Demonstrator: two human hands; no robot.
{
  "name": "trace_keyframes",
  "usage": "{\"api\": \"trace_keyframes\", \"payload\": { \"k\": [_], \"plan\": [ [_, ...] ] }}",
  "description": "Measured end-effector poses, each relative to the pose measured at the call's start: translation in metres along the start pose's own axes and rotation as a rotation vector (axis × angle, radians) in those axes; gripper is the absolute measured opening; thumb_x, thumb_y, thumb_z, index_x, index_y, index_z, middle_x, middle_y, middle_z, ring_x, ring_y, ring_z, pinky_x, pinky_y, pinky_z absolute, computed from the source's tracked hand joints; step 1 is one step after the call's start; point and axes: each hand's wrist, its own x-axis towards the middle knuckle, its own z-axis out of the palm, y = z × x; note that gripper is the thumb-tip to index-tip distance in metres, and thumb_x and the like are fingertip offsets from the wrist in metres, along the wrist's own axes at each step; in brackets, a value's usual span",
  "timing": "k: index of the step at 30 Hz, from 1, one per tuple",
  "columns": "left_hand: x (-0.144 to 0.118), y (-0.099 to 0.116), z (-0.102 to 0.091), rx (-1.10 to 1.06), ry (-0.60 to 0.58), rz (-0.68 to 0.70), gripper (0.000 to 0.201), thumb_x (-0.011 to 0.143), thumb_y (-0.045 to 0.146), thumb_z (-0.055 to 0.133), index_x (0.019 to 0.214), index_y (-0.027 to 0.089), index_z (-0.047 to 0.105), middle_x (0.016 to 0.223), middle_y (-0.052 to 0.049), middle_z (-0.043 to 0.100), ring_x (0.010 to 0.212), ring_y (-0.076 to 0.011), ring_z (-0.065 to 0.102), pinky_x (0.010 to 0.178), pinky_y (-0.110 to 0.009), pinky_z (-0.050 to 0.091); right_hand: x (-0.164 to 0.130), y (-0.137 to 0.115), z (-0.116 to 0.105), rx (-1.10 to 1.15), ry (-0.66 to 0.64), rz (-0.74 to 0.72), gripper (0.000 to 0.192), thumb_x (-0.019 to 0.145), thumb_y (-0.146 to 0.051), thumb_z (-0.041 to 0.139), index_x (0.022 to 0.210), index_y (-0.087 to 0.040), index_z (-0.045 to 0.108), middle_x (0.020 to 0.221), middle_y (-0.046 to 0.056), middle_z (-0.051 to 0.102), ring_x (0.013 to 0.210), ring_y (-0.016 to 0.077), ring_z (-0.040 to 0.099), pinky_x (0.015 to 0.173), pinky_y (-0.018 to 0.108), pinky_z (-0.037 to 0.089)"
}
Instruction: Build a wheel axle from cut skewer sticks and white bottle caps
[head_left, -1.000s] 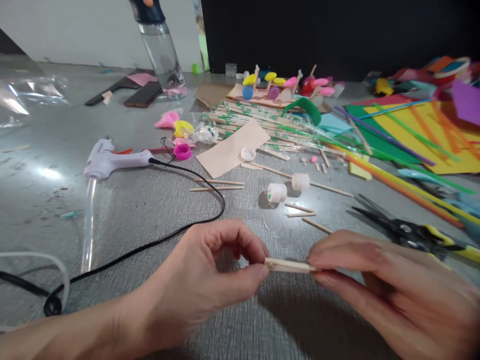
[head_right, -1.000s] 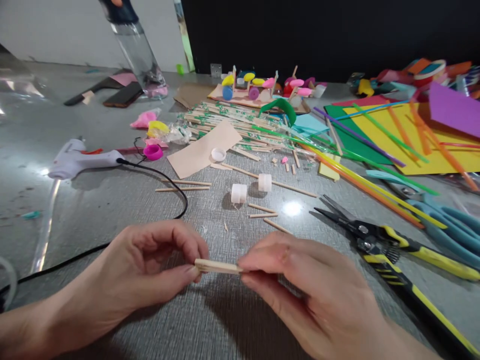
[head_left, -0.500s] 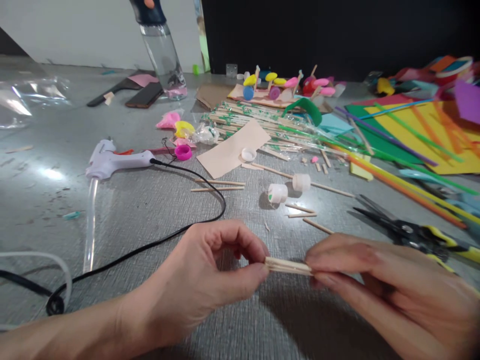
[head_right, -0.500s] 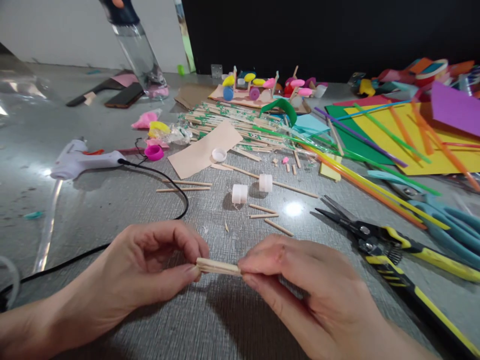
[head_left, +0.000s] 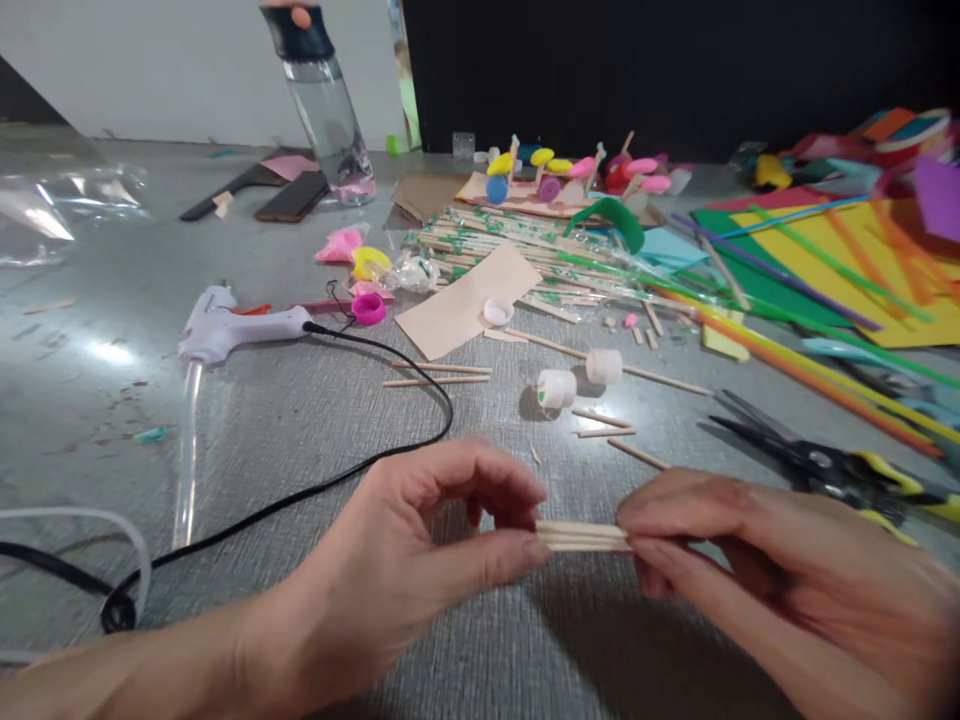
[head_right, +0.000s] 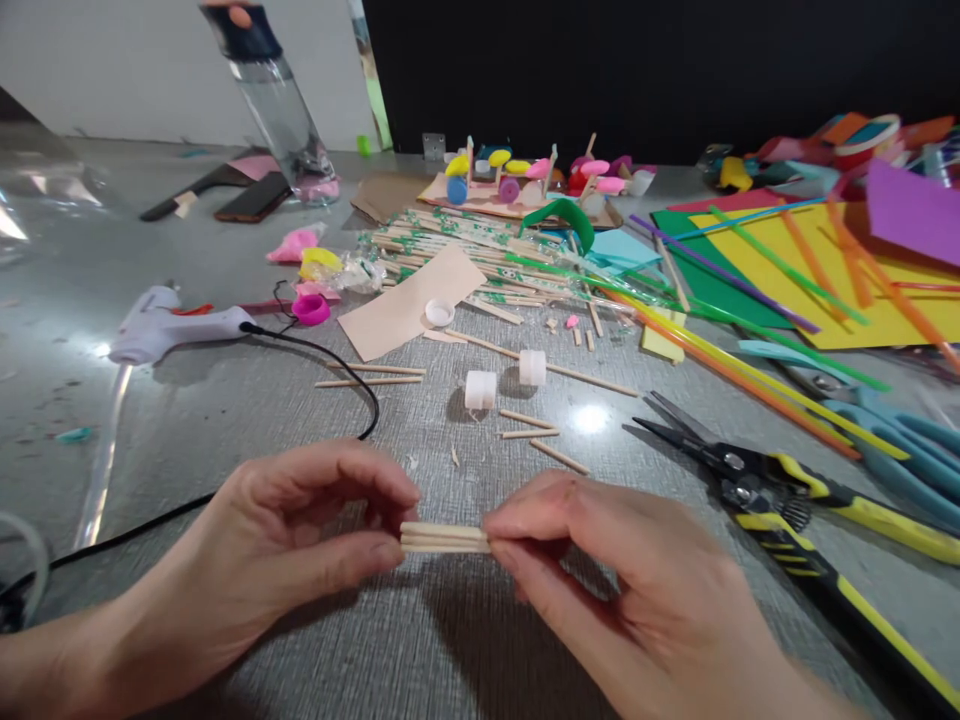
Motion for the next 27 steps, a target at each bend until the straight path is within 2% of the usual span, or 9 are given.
{"api": "trace_keyframes", "payload": {
  "k": [4, 10, 15, 21, 27],
  "plan": [
    [0.001, 0.0, 0.001, 0.112, 0.036, 0.077, 0.027, 0.066, 0.005, 0.083, 0.085, 0.021, 0.074, 0.069, 0.007, 0.07, 0.066, -0.0067, 0.061, 0.064, -0.014, 0.05, -0.003, 0.0, 0.003, 0.015, 0.035, 0.034, 0.014, 0.098, -0.016, 0.057, 0.1, -0.028, 0.062, 0.081, -0.004, 0.065, 0.071, 0.0097, 0.064, 0.057, 0.02, 0.05],
    [0.0, -0.002, 0.001, 0.229, 0.105, 0.136, 0.017, 0.071, 0.006, 0.078, 0.078, 0.021, 0.074, 0.067, 0.006, 0.068, 0.063, -0.0074, 0.059, 0.06, -0.015, 0.049, 0.0, -0.002, 0.006, 0.081, 0.04, 0.065, 0.014, 0.099, -0.017, 0.058, 0.101, -0.03, 0.063, 0.075, -0.006, 0.065, 0.064, 0.0085, 0.066, 0.054, 0.015, 0.051],
    [-0.002, -0.004, -0.002, 0.312, 0.106, 0.209, 0.012, 0.077, 0.011, 0.077, 0.078, 0.022, 0.075, 0.068, 0.005, 0.07, 0.063, -0.0086, 0.06, 0.059, -0.016, 0.049, 0.0, -0.003, 0.008, 0.298, 0.104, 0.163, 0.02, 0.097, -0.019, 0.063, 0.111, -0.034, 0.065, 0.077, -0.007, 0.068, 0.062, 0.0065, 0.068, 0.057, 0.008, 0.055],
    [-0.001, -0.002, -0.003, 0.341, 0.096, 0.256, 0.014, 0.077, 0.009, 0.077, 0.078, 0.022, 0.074, 0.068, 0.006, 0.072, 0.063, -0.0078, 0.064, 0.059, -0.014, 0.051, 0.012, -0.009, 0.006, 0.492, 0.084, 0.272, 0.009, 0.091, -0.023, 0.065, 0.086, -0.026, 0.072, 0.065, -0.005, 0.068, 0.054, 0.0072, 0.065, 0.052, 0.009, 0.055],
    [-0.004, -0.006, -0.005, 0.432, 0.088, 0.352, 0.012, 0.08, 0.013, 0.077, 0.08, 0.024, 0.073, 0.069, 0.005, 0.074, 0.061, -0.0098, 0.067, 0.057, -0.017, 0.051, 0.009, -0.005, 0.011, 0.674, 0.088, 0.358, 0.009, 0.091, -0.025, 0.069, 0.084, -0.024, 0.075, 0.068, -0.002, 0.069, 0.057, 0.0077, 0.066, 0.054, 0.01, 0.055]
  ]
}}
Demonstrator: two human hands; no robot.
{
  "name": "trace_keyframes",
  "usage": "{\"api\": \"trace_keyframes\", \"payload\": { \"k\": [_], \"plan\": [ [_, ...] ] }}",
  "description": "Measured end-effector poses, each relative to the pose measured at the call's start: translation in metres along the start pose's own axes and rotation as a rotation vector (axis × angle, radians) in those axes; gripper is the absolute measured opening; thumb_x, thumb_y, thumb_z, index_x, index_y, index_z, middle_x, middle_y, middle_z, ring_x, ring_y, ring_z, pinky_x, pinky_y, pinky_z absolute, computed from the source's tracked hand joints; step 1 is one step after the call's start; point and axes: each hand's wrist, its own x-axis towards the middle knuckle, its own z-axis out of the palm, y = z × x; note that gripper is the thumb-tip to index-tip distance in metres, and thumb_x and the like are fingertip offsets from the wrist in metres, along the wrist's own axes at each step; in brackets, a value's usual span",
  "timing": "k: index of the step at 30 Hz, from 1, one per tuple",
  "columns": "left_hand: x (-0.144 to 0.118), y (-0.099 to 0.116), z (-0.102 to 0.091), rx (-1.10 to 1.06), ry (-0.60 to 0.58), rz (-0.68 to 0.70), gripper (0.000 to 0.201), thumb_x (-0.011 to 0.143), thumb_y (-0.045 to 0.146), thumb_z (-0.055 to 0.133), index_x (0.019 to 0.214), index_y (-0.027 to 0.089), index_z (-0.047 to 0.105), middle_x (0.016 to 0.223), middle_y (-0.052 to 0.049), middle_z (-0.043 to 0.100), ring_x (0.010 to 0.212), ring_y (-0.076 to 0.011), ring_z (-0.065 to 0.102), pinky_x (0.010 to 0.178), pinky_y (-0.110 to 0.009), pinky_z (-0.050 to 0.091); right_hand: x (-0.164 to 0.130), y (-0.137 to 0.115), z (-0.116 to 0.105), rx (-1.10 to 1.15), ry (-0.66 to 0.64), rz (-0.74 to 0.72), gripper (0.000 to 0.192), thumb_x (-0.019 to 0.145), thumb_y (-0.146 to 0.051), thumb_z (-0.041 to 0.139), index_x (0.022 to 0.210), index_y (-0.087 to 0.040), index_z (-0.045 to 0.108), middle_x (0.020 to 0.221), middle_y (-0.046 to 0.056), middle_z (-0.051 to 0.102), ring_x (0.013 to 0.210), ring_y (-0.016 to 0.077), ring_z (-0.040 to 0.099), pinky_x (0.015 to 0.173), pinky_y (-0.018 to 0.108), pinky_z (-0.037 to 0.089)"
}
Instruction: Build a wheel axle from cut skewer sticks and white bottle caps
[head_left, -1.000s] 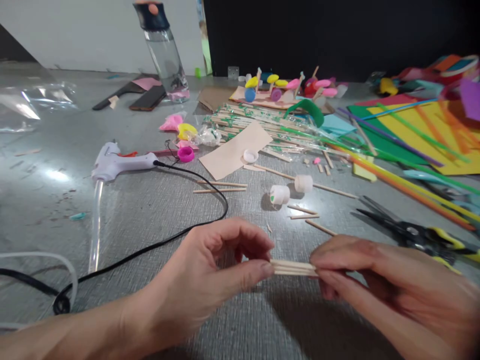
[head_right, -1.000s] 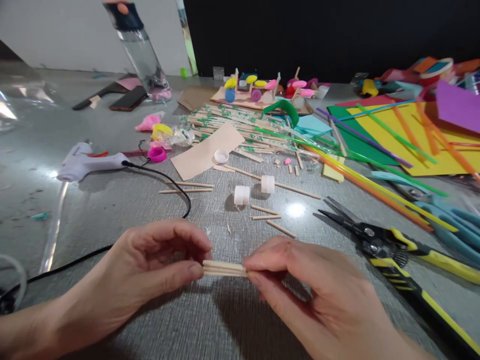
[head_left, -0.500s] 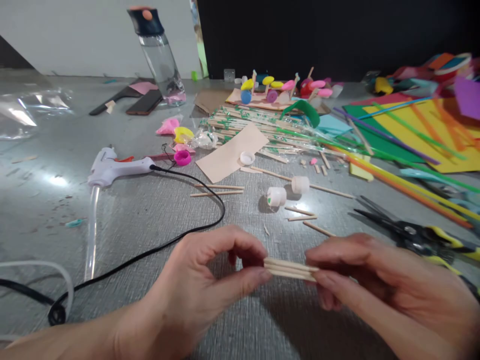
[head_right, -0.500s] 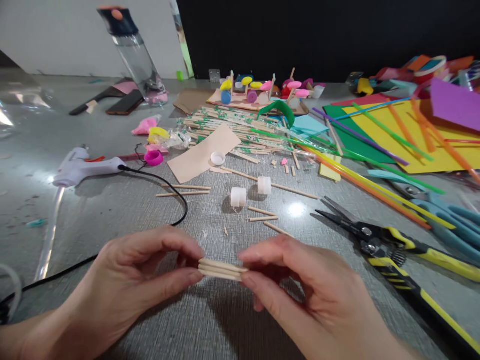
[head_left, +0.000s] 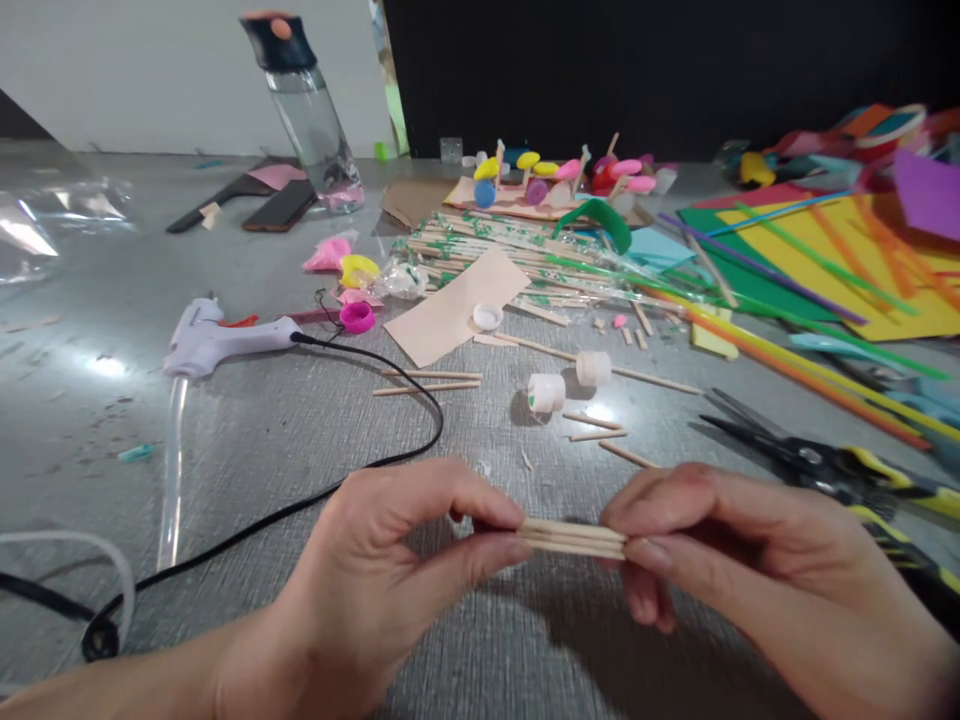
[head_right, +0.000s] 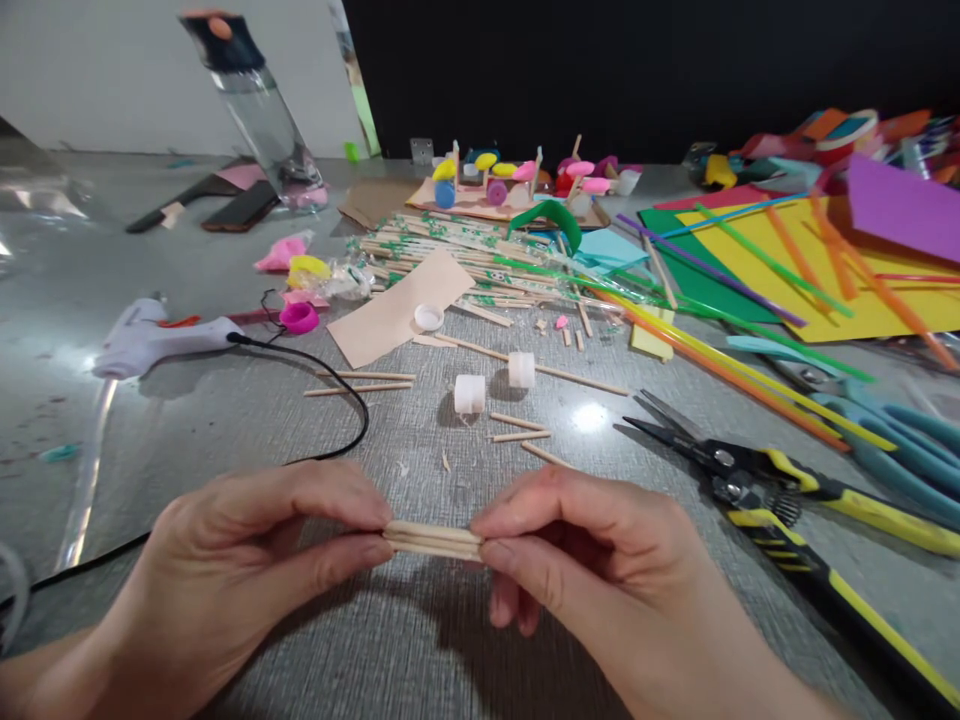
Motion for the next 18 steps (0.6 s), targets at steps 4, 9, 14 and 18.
{"api": "trace_keyframes", "payload": {
  "k": [4, 9, 14, 18],
  "plan": [
    [-0.001, -0.002, -0.002, 0.067, -0.015, 0.107, 0.01, 0.084, 0.017, 0.076, 0.084, 0.026, 0.072, 0.073, 0.003, 0.074, 0.064, -0.0131, 0.068, 0.059, -0.023, 0.053, -0.004, 0.008, -0.006, 0.182, -0.106, 0.118, 0.009, 0.095, -0.025, 0.068, 0.091, -0.023, 0.075, 0.072, 0.001, 0.068, 0.061, 0.0088, 0.065, 0.055, 0.012, 0.055],
    [0.0, 0.0, -0.005, 0.106, -0.061, 0.163, 0.011, 0.088, 0.015, 0.071, 0.088, 0.026, 0.07, 0.075, 0.002, 0.073, 0.068, -0.0145, 0.067, 0.061, -0.027, 0.051, -0.002, 0.011, -0.008, 0.279, -0.159, 0.175, 0.008, 0.097, -0.023, 0.067, 0.092, -0.023, 0.074, 0.072, -0.001, 0.068, 0.06, 0.0063, 0.063, 0.056, 0.011, 0.054],
    [0.006, 0.0, -0.003, 0.237, -0.023, 0.162, 0.011, 0.085, 0.014, 0.073, 0.089, 0.024, 0.069, 0.075, 0.004, 0.072, 0.069, -0.0126, 0.065, 0.064, -0.025, 0.05, 0.005, 0.006, -0.006, -0.054, -0.042, 0.034, 0.014, 0.095, -0.027, 0.067, 0.084, -0.021, 0.071, 0.069, -0.001, 0.066, 0.056, 0.0077, 0.061, 0.051, 0.012, 0.053],
    [0.012, -0.001, 0.002, 0.258, -0.026, 0.04, 0.016, 0.082, 0.018, 0.076, 0.096, 0.023, 0.07, 0.086, 0.003, 0.075, 0.077, -0.0136, 0.067, 0.071, -0.025, 0.051, 0.008, 0.002, -0.009, -0.63, 0.106, -0.362, 0.012, 0.094, -0.014, 0.063, 0.093, -0.024, 0.069, 0.09, -0.002, 0.072, 0.078, 0.0109, 0.069, 0.069, 0.018, 0.057]
  ]
}}
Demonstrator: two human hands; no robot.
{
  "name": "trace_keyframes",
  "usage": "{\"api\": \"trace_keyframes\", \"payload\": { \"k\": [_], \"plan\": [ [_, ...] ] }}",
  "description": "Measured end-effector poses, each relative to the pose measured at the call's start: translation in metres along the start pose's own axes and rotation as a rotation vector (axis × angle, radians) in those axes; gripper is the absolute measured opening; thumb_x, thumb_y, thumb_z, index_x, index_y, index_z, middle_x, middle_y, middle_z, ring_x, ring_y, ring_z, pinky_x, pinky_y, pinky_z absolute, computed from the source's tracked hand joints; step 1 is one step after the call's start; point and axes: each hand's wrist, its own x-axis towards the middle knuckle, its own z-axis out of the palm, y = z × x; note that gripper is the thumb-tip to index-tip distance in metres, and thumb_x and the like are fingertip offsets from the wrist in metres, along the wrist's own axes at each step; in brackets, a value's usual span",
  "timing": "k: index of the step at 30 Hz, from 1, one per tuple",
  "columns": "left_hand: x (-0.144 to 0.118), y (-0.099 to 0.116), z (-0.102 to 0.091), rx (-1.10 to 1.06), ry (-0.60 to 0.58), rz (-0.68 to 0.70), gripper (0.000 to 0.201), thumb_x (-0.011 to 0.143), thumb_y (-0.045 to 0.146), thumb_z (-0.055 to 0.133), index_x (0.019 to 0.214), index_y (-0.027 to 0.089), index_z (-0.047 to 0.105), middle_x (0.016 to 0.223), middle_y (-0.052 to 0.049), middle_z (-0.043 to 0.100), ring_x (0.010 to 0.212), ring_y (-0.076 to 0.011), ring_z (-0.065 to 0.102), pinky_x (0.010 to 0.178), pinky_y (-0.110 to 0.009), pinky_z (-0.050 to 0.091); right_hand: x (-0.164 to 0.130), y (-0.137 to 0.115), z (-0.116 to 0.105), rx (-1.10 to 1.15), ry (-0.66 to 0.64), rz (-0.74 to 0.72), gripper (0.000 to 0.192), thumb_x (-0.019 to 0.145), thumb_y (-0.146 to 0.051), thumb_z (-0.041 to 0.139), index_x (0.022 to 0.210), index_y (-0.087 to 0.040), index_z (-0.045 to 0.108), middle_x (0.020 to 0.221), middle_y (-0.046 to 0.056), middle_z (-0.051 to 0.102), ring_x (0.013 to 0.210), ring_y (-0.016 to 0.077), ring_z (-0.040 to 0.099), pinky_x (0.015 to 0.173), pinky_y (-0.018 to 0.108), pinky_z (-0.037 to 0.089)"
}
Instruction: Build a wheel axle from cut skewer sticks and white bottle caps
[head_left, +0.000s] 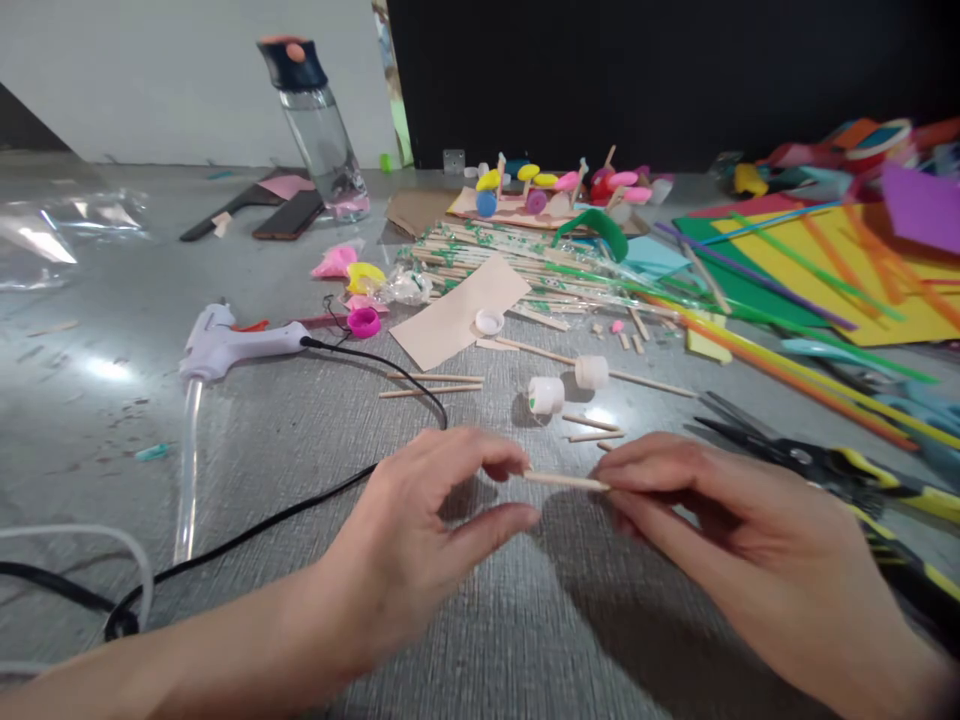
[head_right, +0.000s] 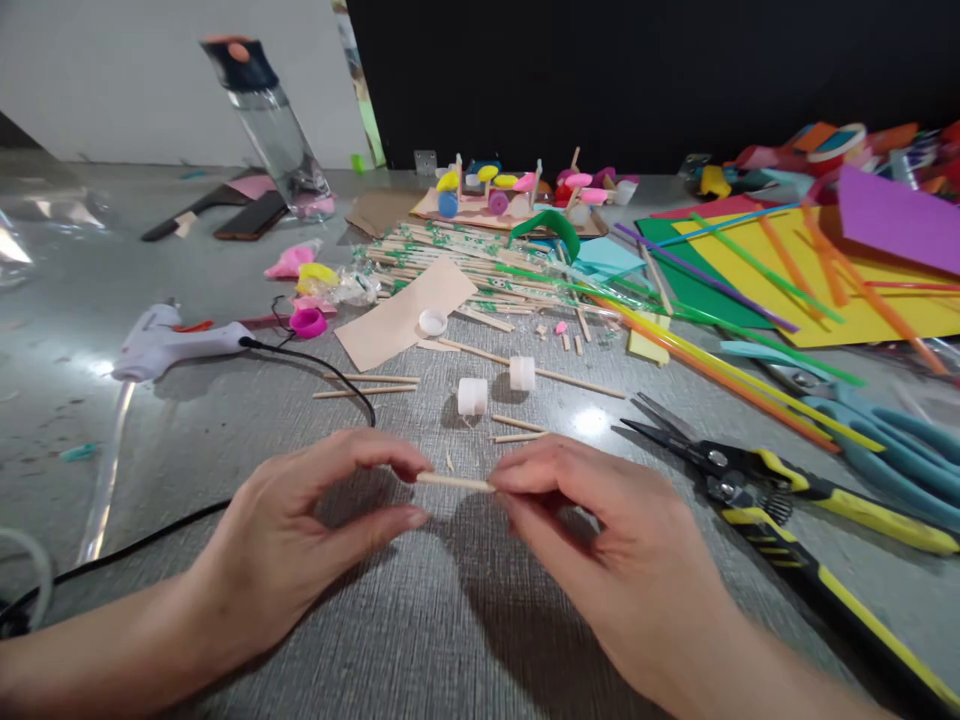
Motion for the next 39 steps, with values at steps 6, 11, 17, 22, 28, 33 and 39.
{"api": "trace_keyframes", "payload": {
  "k": [6, 11, 17, 22, 28, 33, 39],
  "plan": [
    [0.005, -0.005, 0.003, -0.147, -0.068, -0.125, 0.008, 0.094, 0.027, 0.064, 0.099, 0.021, 0.067, 0.086, 0.002, 0.071, 0.073, -0.0127, 0.064, 0.064, -0.023, 0.05, -0.003, 0.016, -0.002, -0.336, 0.053, -0.328, 0.016, 0.095, -0.005, 0.059, 0.103, -0.018, 0.063, 0.11, 0.003, 0.07, 0.098, 0.0122, 0.068, 0.085, 0.021, 0.054],
    [0.004, -0.018, 0.0, 0.22, -0.067, 0.17, 0.012, 0.095, 0.015, 0.063, 0.106, 0.02, 0.065, 0.103, -0.001, 0.071, 0.098, -0.0183, 0.064, 0.088, -0.035, 0.047, -0.002, 0.033, -0.002, -0.499, -0.159, -0.42, 0.012, 0.1, -0.007, 0.054, 0.105, -0.014, 0.062, 0.112, 0.006, 0.065, 0.098, 0.0186, 0.062, 0.085, 0.033, 0.051],
    [0.003, -0.02, 0.002, 0.357, -0.129, 0.358, 0.019, 0.1, 0.014, 0.053, 0.117, 0.015, 0.062, 0.12, -0.007, 0.068, 0.113, -0.0224, 0.057, 0.096, -0.04, 0.044, -0.004, 0.034, -0.007, -0.487, -0.186, -0.392, 0.014, 0.101, -0.011, 0.055, 0.111, -0.013, 0.064, 0.109, 0.007, 0.062, 0.095, 0.0196, 0.057, 0.083, 0.036, 0.048],
    [0.007, -0.017, 0.006, 0.404, -0.15, 0.3, 0.017, 0.101, 0.015, 0.051, 0.11, 0.014, 0.065, 0.116, -0.008, 0.066, 0.112, -0.025, 0.055, 0.095, -0.043, 0.043, -0.005, 0.034, -0.004, -0.509, -0.149, -0.33, 0.009, 0.102, -0.019, 0.058, 0.101, -0.015, 0.066, 0.096, 0.005, 0.061, 0.085, 0.0198, 0.056, 0.074, 0.037, 0.046],
    [0.007, -0.017, 0.006, 0.345, -0.154, 0.294, 0.016, 0.1, 0.009, 0.051, 0.097, 0.014, 0.066, 0.11, -0.006, 0.065, 0.109, -0.0224, 0.054, 0.093, -0.04, 0.043, -0.001, 0.034, 0.001, -0.488, -0.158, -0.317, 0.008, 0.102, -0.019, 0.058, 0.101, -0.016, 0.065, 0.095, 0.004, 0.06, 0.085, 0.019, 0.055, 0.073, 0.036, 0.044],
    [0.005, -0.018, 0.006, 0.314, -0.141, 0.291, 0.015, 0.099, 0.009, 0.053, 0.094, 0.014, 0.067, 0.107, -0.005, 0.066, 0.106, -0.0216, 0.054, 0.092, -0.04, 0.043, 0.0, 0.034, 0.002, -0.467, -0.147, -0.311, 0.008, 0.102, -0.018, 0.058, 0.1, -0.015, 0.065, 0.094, 0.004, 0.06, 0.084, 0.0186, 0.055, 0.072, 0.035, 0.044],
    [0.008, -0.021, 0.006, 0.329, -0.086, 0.286, 0.014, 0.099, 0.016, 0.059, 0.106, 0.017, 0.071, 0.104, -0.004, 0.067, 0.101, -0.0215, 0.057, 0.091, -0.041, 0.041, -0.002, 0.034, -0.004, -0.445, -0.166, -0.265, 0.007, 0.102, -0.018, 0.058, 0.101, -0.018, 0.065, 0.094, 0.003, 0.059, 0.085, 0.0175, 0.054, 0.074, 0.035, 0.043]
  ]
}}
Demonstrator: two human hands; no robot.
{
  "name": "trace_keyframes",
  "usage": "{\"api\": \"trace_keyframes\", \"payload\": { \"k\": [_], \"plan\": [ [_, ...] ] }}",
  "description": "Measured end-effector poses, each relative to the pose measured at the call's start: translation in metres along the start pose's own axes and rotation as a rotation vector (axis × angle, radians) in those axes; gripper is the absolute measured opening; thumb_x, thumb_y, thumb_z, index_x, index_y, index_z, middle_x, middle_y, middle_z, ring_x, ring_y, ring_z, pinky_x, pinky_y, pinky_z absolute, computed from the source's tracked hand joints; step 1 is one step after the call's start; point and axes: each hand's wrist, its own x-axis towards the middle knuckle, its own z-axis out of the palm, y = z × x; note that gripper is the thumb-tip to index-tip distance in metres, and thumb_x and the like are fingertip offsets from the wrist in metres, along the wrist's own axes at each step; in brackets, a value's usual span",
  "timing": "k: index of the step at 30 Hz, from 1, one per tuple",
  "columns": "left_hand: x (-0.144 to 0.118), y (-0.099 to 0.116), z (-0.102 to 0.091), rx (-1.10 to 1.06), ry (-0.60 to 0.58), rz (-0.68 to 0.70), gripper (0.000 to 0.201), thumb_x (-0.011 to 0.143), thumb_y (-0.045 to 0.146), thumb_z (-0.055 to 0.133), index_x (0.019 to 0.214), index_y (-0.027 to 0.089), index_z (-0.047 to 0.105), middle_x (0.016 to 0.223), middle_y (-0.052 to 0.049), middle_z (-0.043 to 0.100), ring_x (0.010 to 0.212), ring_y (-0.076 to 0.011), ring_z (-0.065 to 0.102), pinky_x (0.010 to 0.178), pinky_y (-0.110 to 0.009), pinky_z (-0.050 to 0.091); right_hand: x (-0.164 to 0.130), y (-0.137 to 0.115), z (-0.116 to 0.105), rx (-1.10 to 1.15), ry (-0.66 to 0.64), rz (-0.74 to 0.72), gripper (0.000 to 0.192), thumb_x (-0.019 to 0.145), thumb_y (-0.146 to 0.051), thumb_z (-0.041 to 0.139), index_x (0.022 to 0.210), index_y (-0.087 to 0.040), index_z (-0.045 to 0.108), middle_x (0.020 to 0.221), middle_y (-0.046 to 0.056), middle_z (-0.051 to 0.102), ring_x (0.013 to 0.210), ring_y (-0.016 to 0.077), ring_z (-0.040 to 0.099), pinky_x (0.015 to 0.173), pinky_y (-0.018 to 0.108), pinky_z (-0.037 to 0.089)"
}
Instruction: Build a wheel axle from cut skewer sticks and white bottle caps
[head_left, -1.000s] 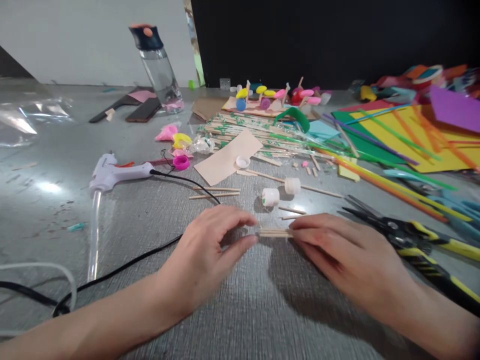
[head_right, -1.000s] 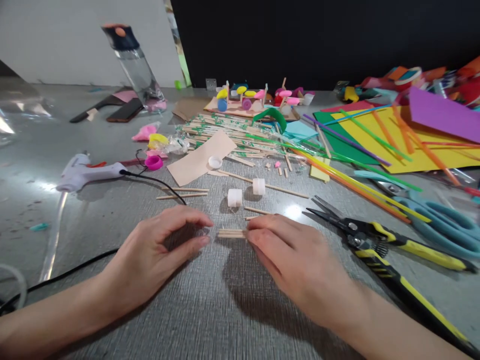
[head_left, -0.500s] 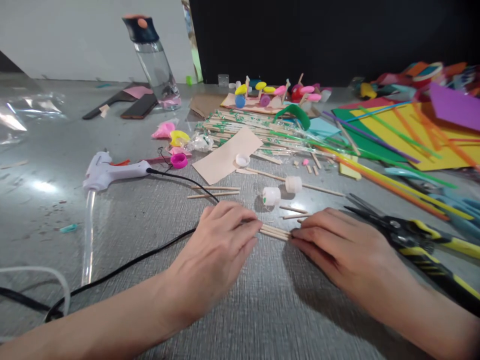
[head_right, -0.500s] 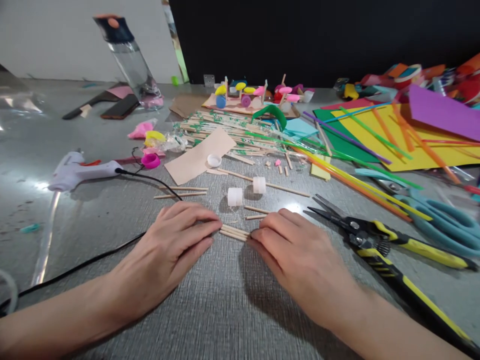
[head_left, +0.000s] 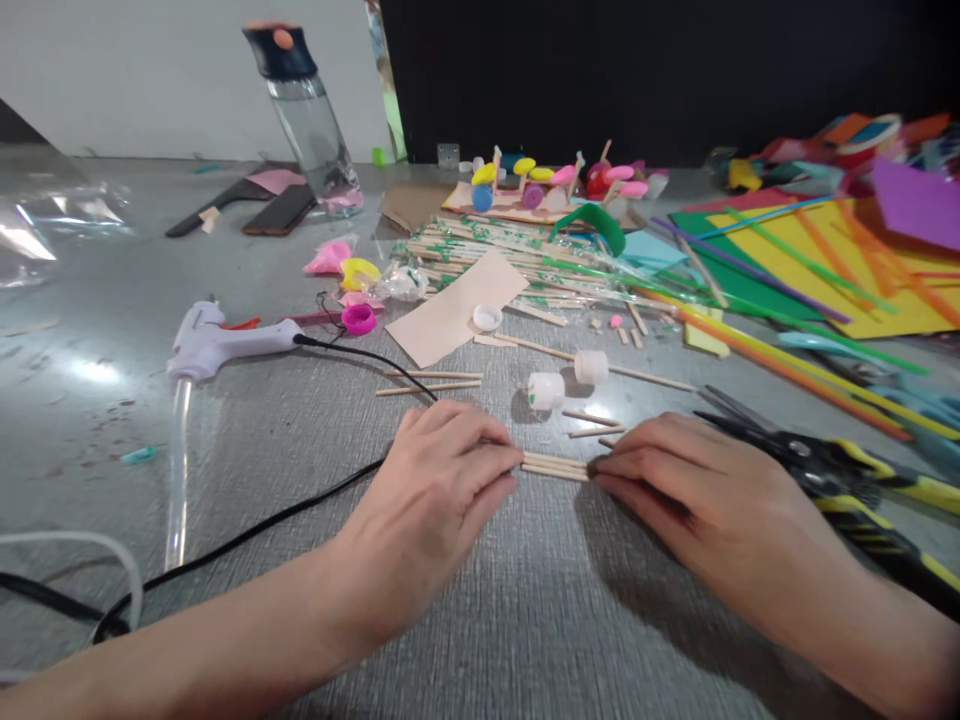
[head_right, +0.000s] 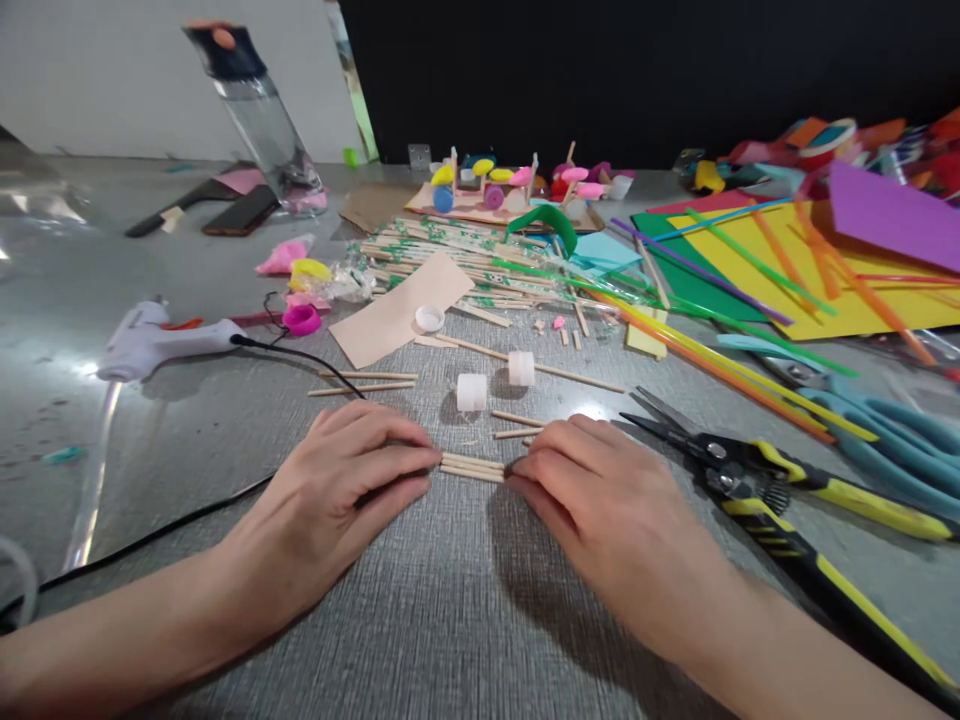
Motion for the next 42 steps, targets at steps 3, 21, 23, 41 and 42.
{"api": "trace_keyframes", "payload": {
  "k": [3, 21, 23, 41, 42],
  "plan": [
    [0.003, -0.002, -0.001, 0.011, 0.025, -0.034, 0.014, 0.098, 0.017, 0.06, 0.104, 0.018, 0.073, 0.096, -0.003, 0.065, 0.093, -0.0197, 0.058, 0.086, -0.039, 0.041, 0.0, 0.001, 0.001, -0.002, -0.008, -0.006, 0.007, 0.102, -0.018, 0.058, 0.103, -0.018, 0.065, 0.095, 0.003, 0.059, 0.085, 0.0173, 0.054, 0.074, 0.034, 0.043],
    [0.005, -0.001, 0.004, 0.067, -0.007, 0.067, 0.019, 0.1, 0.017, 0.056, 0.09, 0.015, 0.071, 0.082, -0.002, 0.062, 0.082, -0.0183, 0.054, 0.078, -0.034, 0.043, 0.004, -0.001, 0.007, 0.0, 0.011, -0.044, 0.008, 0.101, -0.015, 0.058, 0.097, -0.015, 0.065, 0.093, 0.004, 0.059, 0.084, 0.0181, 0.053, 0.072, 0.035, 0.043],
    [0.005, -0.001, 0.005, 0.084, -0.026, 0.072, 0.018, 0.1, 0.015, 0.055, 0.09, 0.015, 0.071, 0.082, -0.003, 0.061, 0.082, -0.0188, 0.052, 0.076, -0.035, 0.043, 0.005, -0.001, 0.007, -0.007, 0.017, -0.051, 0.01, 0.101, -0.014, 0.057, 0.095, -0.014, 0.065, 0.092, 0.005, 0.06, 0.084, 0.0186, 0.053, 0.072, 0.035, 0.043],
    [0.005, 0.002, -0.004, 0.188, -0.034, 0.075, 0.019, 0.102, 0.024, 0.055, 0.096, 0.016, 0.071, 0.09, -0.003, 0.064, 0.085, -0.0196, 0.058, 0.078, -0.038, 0.039, -0.005, -0.005, -0.004, 0.012, 0.006, 0.043, 0.016, 0.104, -0.017, 0.05, 0.109, -0.019, 0.065, 0.102, 0.005, 0.061, 0.086, 0.0179, 0.058, 0.073, 0.034, 0.048],
    [0.004, 0.003, -0.004, 0.19, -0.03, 0.092, 0.019, 0.102, 0.022, 0.053, 0.097, 0.016, 0.07, 0.089, -0.002, 0.065, 0.084, -0.0192, 0.058, 0.077, -0.038, 0.039, -0.006, -0.006, -0.005, -0.001, 0.0, 0.023, 0.018, 0.104, -0.016, 0.049, 0.112, -0.018, 0.065, 0.103, 0.006, 0.061, 0.087, 0.0188, 0.058, 0.073, 0.035, 0.049]
  ]
}}
